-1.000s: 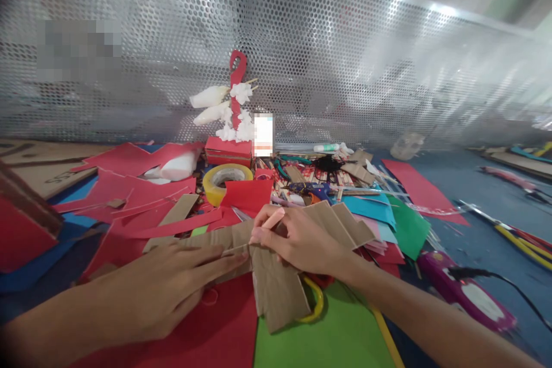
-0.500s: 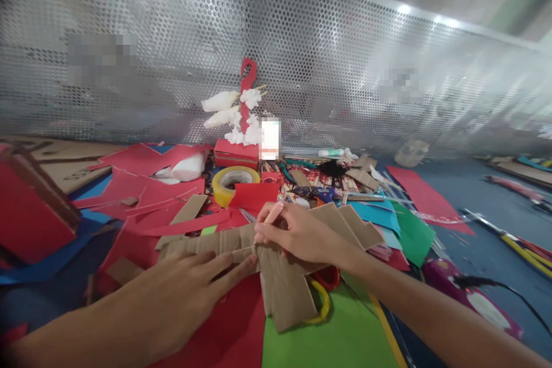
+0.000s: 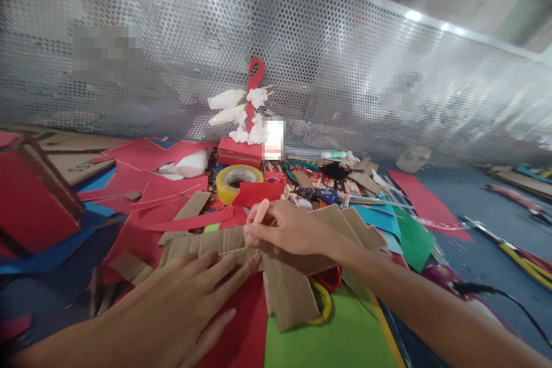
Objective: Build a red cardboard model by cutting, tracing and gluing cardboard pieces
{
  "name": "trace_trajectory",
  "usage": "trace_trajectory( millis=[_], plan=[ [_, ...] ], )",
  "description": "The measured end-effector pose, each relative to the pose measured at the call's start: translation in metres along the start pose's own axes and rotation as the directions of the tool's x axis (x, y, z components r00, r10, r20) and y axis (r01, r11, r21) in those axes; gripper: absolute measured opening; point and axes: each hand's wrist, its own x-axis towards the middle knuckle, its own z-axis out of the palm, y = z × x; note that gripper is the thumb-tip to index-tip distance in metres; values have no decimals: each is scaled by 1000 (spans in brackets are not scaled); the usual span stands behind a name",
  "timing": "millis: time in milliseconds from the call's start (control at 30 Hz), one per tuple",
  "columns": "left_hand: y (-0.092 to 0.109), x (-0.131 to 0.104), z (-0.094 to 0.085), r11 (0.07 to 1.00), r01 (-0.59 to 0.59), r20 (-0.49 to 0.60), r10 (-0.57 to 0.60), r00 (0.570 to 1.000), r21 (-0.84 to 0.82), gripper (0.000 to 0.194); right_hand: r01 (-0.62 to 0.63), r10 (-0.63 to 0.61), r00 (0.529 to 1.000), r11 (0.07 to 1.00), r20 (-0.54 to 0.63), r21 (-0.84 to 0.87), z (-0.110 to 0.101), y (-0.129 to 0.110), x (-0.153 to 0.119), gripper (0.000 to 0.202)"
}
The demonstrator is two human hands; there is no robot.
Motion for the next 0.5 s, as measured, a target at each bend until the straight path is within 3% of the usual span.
trace_trajectory(
  millis=[167,367,500],
  plan=[
    [1,0,0,999,21,3,-21,1000,-23,60,27,-27,999,1000,19,-16,1,-6,3,29],
    [4,-1,0,997,57,-8,-58,998,-52,65,-52,54,998,995,20,-89,-9,-5,-2,20],
    [4,-1,-2,997,49,-6,-50,999,-66,62,-15,14,1000,995,-11,-97,-5,-8,1,21]
  ],
)
